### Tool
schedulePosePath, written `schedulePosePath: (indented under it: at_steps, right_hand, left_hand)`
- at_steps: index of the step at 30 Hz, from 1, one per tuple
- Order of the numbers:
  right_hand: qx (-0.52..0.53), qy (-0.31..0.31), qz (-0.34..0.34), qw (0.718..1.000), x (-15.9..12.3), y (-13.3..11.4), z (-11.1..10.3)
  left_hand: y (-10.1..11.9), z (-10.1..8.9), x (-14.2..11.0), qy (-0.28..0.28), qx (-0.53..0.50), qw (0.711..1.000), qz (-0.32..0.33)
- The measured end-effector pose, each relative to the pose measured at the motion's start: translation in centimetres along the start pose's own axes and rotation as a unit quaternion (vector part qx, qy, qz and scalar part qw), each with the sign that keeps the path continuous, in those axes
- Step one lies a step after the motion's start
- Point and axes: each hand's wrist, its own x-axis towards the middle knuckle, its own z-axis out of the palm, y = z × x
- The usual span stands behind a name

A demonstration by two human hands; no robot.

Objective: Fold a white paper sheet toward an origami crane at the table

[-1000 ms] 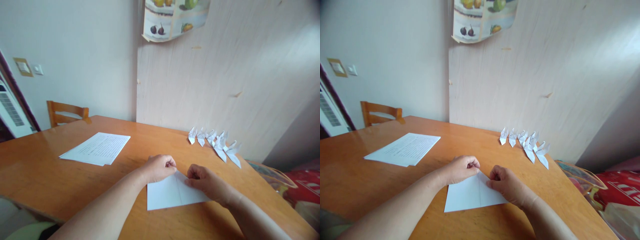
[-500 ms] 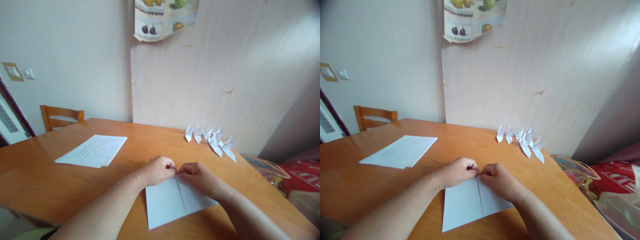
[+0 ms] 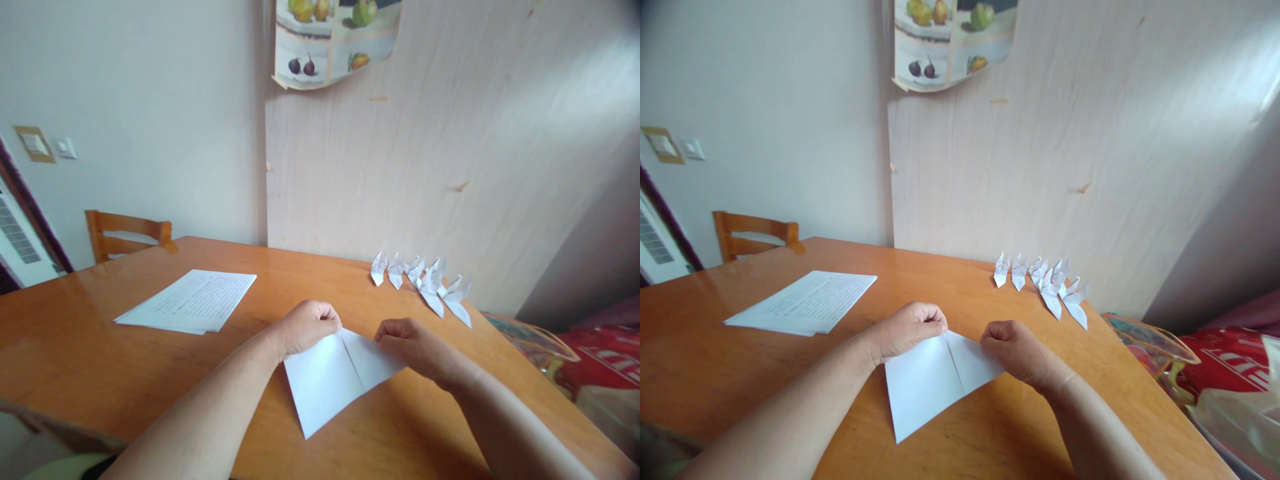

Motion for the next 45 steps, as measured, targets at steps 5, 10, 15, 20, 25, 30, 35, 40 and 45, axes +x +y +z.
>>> schedulePosePath:
  at_steps: [5, 10, 15, 20, 25, 30, 35, 40, 45]
  right_hand:
    - [0.025, 0.023, 0.003, 0.999, 0.4, 1.6, -2.1]
    - [0.001, 0.104, 0.03, 0.994, 0.6, 2.2, -3.4]
    - [-0.065, 0.242, -0.002, 0.968, 1.2, 3.0, -2.9]
    - [-0.25, 0.307, -0.21, 0.894, 1.0, 2.5, -0.1]
    - [-0.369, 0.23, -0.307, 0.847, 0.1, 0.9, 2.3]
    - [-0.348, 0.251, -0.311, 0.848, -0.1, 0.8, 1.9]
    - [-0.106, 0.282, -0.229, 0.926, 0.1, 1.5, 1.6]
    - [0.204, 0.214, -0.09, 0.951, 0.3, 1.3, 2.1]
    - [0.35, 0.09, -0.072, 0.93, 0.0, 0.6, 3.1]
  left_hand:
    - [-0.1, -1.4, 0.0, 0.028, -0.045, 0.998, -0.016]
    - [0.1, -1.9, -0.1, 0.062, -0.085, 0.994, -0.036]
    - [0.2, -1.8, 0.2, 0.117, -0.165, 0.978, -0.049]
    - [0.0, -1.6, 0.5, 0.136, -0.21, 0.967, -0.056]
    - [-0.2, -1.3, 0.6, 0.123, -0.244, 0.96, -0.059]
    - [-0.2, -1.2, 0.8, 0.079, -0.248, 0.965, -0.029]
    - [0.3, -1.1, 0.6, 0.09, -0.222, 0.97, 0.043]
    - [1.1, -0.6, 0.1, 0.11, -0.163, 0.979, 0.06]
    - [1.2, -0.1, 0.1, 0.071, -0.199, 0.973, 0.093]
